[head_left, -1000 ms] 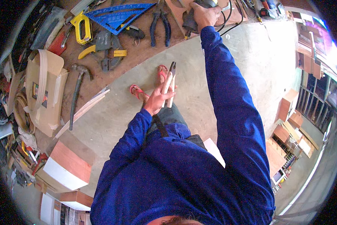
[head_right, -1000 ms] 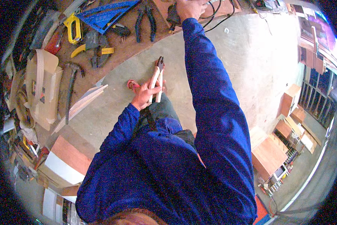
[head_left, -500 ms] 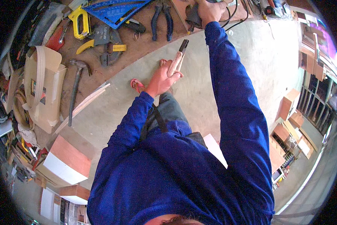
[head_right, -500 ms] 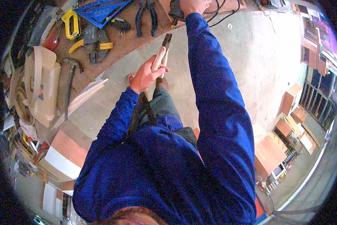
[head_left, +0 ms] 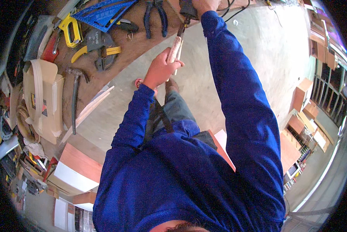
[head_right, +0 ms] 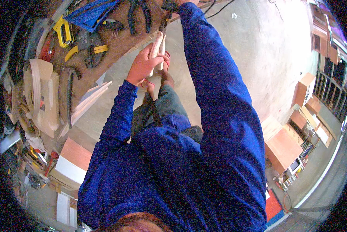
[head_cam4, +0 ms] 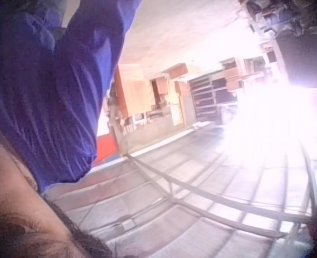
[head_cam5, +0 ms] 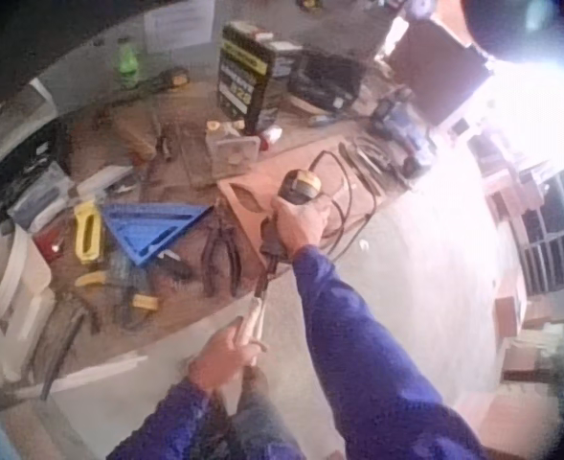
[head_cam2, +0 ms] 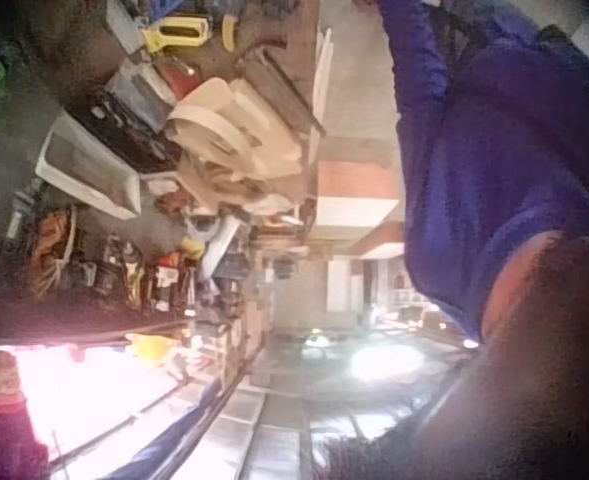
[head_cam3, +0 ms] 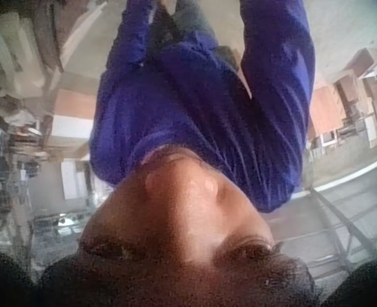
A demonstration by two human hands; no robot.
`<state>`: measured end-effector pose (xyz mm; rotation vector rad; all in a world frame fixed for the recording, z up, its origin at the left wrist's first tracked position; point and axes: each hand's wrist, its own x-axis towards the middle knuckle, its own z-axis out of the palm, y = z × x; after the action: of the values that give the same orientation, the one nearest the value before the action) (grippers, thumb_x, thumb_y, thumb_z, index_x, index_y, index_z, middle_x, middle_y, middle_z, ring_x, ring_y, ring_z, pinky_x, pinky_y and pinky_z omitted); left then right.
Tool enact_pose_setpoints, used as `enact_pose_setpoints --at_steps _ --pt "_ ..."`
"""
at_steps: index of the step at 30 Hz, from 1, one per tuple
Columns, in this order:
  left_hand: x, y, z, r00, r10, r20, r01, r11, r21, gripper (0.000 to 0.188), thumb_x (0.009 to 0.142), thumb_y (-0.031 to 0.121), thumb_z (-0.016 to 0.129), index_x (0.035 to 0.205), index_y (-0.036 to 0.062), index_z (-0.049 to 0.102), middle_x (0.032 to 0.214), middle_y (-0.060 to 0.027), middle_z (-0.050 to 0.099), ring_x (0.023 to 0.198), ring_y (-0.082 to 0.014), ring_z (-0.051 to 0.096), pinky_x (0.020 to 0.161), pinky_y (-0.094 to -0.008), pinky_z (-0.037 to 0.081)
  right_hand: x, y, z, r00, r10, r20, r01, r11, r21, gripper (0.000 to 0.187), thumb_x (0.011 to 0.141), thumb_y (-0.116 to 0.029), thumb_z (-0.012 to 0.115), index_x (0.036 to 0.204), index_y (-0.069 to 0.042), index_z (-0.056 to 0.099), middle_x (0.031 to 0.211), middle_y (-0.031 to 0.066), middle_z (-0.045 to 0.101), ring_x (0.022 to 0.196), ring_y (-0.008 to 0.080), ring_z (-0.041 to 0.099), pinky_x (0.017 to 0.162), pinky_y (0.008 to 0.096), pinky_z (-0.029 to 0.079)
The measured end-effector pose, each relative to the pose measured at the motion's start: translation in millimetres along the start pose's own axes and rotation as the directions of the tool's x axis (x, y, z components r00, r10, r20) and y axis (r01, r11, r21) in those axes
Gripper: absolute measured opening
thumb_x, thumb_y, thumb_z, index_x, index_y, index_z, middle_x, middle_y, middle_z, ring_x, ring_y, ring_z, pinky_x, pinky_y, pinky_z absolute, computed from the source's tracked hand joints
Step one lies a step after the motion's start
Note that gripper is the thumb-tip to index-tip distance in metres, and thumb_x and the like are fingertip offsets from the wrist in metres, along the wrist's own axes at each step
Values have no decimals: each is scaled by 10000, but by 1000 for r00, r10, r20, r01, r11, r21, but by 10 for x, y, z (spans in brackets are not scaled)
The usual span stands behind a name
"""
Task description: The person assembles a handheld power tool by attaching a nozzle, inserting a metal rod, and securing a yellow cap. They then attach a wooden piece to the tool and inspect the assembled unit.
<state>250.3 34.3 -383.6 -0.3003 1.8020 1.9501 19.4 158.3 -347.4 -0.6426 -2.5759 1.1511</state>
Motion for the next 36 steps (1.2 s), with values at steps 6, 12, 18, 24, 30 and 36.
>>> enact_pose_setpoints --at_steps 6,12,18,24,30,36 --pt "-49 125 -48 1000 6 2 -7 1000 17 385 825 182 653 1168 11 632 964 -130 740 915 -222 693 864 -376 523 13 43 39 999 4 35 -2 999 -39 969 694 -413 809 1400 109 397 1383 376 491 1296 514 501 1093 511 430" --pt "-76 220 -81 994 -56 98 63 995 -73 476 827 147 602 1280 2 575 958 -115 750 930 -182 700 866 -335 525 13 20 19 997 36 68 -34 999 -32 1033 704 -438 789 1453 121 348 1438 417 417 1340 533 453 1131 506 404" --pt "-79 249 -101 985 -87 150 109 983 -145 473 812 127 602 1266 -3 572 962 -112 745 911 -175 702 861 -317 527 -9 -20 24 1000 -23 -4 23 993 -116 1053 701 -440 776 1485 108 336 1459 430 399 1351 545 443 1130 500 412" --pt "-52 233 -116 981 -86 173 120 974 -194 502 814 121 607 1299 0 565 993 -126 735 930 -182 702 875 -317 526 -11 -18 -21 997 20 72 -18 999 -31 1034 715 -467 753 1472 115 355 1464 432 394 1359 545 436 1142 497 401" --pt "-60 196 -125 979 -89 182 136 955 -265 587 816 103 601 1389 -1 527 986 -122 732 939 -181 697 890 -328 525 -5 -25 -21 994 25 110 -11 992 -126 1014 723 -464 763 1461 110 370 1436 432 417 1323 554 458 1120 522 412" --pt "-26 186 -130 978 -89 187 134 961 -244 571 829 110 611 1382 2 524 1008 -117 707 951 -197 699 903 -344 536 11 -4 28 996 -35 81 50 980 -191 999 722 -472 769 1433 114 384 1395 438 444 1306 560 469 1110 526 418"
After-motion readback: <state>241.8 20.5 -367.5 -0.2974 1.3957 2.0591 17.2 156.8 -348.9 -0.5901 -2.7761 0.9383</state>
